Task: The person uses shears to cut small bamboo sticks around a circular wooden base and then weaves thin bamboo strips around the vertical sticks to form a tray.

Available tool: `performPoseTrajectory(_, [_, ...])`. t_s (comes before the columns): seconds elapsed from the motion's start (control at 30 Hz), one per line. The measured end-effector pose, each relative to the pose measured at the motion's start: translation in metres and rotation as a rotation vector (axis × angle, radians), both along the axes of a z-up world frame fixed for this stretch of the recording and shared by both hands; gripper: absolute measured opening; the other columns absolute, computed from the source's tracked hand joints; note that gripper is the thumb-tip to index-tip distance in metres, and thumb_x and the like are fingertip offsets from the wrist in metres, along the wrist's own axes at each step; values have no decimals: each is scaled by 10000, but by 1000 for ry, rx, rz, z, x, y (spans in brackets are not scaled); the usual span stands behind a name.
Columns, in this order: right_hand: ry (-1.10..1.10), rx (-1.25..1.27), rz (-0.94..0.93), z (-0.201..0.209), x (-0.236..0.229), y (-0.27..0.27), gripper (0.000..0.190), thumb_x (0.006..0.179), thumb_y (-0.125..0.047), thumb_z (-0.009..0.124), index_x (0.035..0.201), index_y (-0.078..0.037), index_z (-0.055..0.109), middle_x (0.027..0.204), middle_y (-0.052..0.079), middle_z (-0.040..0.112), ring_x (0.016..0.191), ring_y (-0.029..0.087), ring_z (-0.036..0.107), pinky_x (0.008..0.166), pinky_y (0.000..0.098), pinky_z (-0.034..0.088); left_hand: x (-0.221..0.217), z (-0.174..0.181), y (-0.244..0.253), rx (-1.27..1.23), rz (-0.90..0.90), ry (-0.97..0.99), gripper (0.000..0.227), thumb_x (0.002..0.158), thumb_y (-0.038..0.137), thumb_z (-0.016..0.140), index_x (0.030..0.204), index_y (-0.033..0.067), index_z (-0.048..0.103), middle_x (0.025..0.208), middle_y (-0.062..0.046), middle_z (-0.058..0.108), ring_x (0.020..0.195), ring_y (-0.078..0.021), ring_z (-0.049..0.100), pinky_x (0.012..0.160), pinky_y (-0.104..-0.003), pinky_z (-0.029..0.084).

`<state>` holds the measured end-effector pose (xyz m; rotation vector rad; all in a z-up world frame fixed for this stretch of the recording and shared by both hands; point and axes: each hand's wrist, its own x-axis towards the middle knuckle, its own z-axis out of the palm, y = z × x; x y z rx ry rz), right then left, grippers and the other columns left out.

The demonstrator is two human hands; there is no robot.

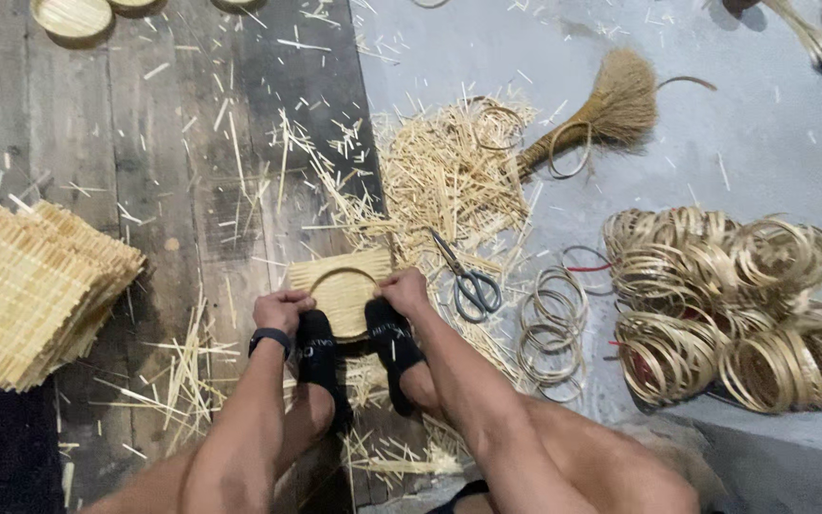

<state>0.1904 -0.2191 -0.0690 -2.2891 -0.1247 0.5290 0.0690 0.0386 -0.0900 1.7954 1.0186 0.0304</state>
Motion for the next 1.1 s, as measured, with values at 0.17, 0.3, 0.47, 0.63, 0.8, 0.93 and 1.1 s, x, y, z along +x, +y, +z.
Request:
performPoseTrajectory(0.17, [161,100,50,7,7,-4,237,691,-193,894,892,-85,832,804,80,793,717,184,743,713,300,587,8,37,3,-97,-75,75,210,675,94,923,855,61,820,807,-100,789,736,-210,737,731,-362,596])
performPoseTrajectory(0.3, [18,-26,-127,55,-38,19,237,911,-257,758,857,-26,758,740,74,696,617,203,673,531,353,563,30,91,-11,411,-455,186,256,782,188,870,1015,98,814,1056,-116,748,980,-260,688,929,-396,527])
performPoseTrajectory(0.47, [590,259,-533,60,-133,58,440,939,-364,731,704,-2,646,577,95,608,413,183,534,394,338,429,60,71,-33,837,-779,-452,322,848,264,783,1157,179,756,1264,-34,714,1190,-318,616,1038,-416,447])
performPoseTrajectory(0.63, [700,527,-701,14,-145,63,386,929,-337,766,738,-32,627,605,42,573,431,134,470,378,296,360,56,32,-40,491,-603,-494,254,943,262,712,1167,162,774,1215,-63,735,1070,-318,643,975,-420,510])
performPoseTrajectory(0.8, [833,383,-652,-7,-150,54,478,983,-476,664,737,-73,597,584,14,509,420,122,402,378,267,301,54,32,-43,497,-557,-480,233,924,260,738,1131,167,794,1153,-94,738,1038,-329,635,935,-426,511])
performPoseTrajectory(0.93, [577,532,-694,-25,-154,65,359,973,-314,683,753,-36,626,604,14,581,443,117,482,409,280,383,54,33,-46,447,-486,-422,217,877,272,771,1070,183,816,1110,-83,749,1038,-320,641,932,-419,513])
performPoseTrajectory(1.1, [572,527,-690,-25,-157,59,327,965,-287,708,771,-33,640,631,18,609,497,129,509,458,300,412,54,39,-47,383,-461,-452,228,879,253,778,1094,181,809,1134,-89,737,1052,-314,638,933,-408,517])
